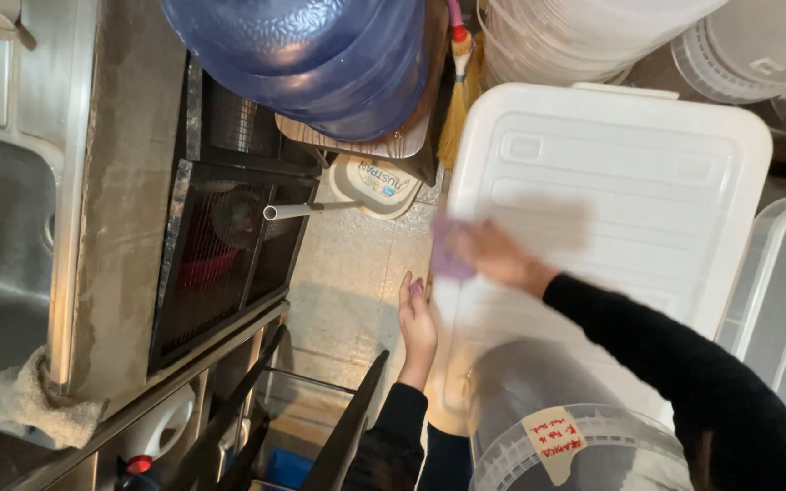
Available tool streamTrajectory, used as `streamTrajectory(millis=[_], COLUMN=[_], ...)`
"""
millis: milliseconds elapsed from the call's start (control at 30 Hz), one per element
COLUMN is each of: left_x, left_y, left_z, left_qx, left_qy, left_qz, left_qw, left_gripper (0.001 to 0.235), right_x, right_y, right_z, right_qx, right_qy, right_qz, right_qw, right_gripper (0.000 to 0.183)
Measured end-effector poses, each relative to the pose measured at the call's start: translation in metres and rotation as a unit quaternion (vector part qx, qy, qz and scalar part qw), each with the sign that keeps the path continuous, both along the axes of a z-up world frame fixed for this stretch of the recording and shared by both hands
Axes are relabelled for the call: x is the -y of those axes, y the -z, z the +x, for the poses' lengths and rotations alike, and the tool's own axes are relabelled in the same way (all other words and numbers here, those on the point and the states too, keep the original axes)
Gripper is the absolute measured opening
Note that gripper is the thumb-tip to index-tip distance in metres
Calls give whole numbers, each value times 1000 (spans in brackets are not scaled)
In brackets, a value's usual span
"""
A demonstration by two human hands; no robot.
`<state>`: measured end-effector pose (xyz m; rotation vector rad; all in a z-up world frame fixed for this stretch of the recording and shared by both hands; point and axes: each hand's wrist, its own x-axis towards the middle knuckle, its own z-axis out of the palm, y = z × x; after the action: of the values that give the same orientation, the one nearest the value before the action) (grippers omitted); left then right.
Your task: Cleaning and wiping down plastic storage containers and lids with a cloth
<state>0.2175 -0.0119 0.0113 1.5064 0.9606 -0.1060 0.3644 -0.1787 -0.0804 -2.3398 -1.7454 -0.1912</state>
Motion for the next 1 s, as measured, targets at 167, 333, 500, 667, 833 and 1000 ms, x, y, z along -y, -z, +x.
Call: streamTrajectory(millis=[167,333,500,667,833,1000], left_x=[16,26,33,30,38,42], left_y=[-6,19,-14,-2,9,16], left_z=[23,36,71,101,119,116], left_qx=[52,118,158,211,184,135], left_qy=[91,75,131,185,334,399], left_qz=[115,143,183,189,317,400], left_qw=[988,980,961,941,868,814], left_gripper=[51,56,54,55,62,62], right_x=[-1,15,-4,-7,27,22], right_y=[-46,-23,-40,-10,-29,-36], right_z=[28,0,94,49,132,177], right_qx=[66,-16,-33,-89,45,-32], right_qy=[78,-98,45,91,166,271], right_qz=[-4,-46,44,97,30,-64], right_qw=[995,994,997,987,985,960], right_gripper=[57,56,51,47,55,67])
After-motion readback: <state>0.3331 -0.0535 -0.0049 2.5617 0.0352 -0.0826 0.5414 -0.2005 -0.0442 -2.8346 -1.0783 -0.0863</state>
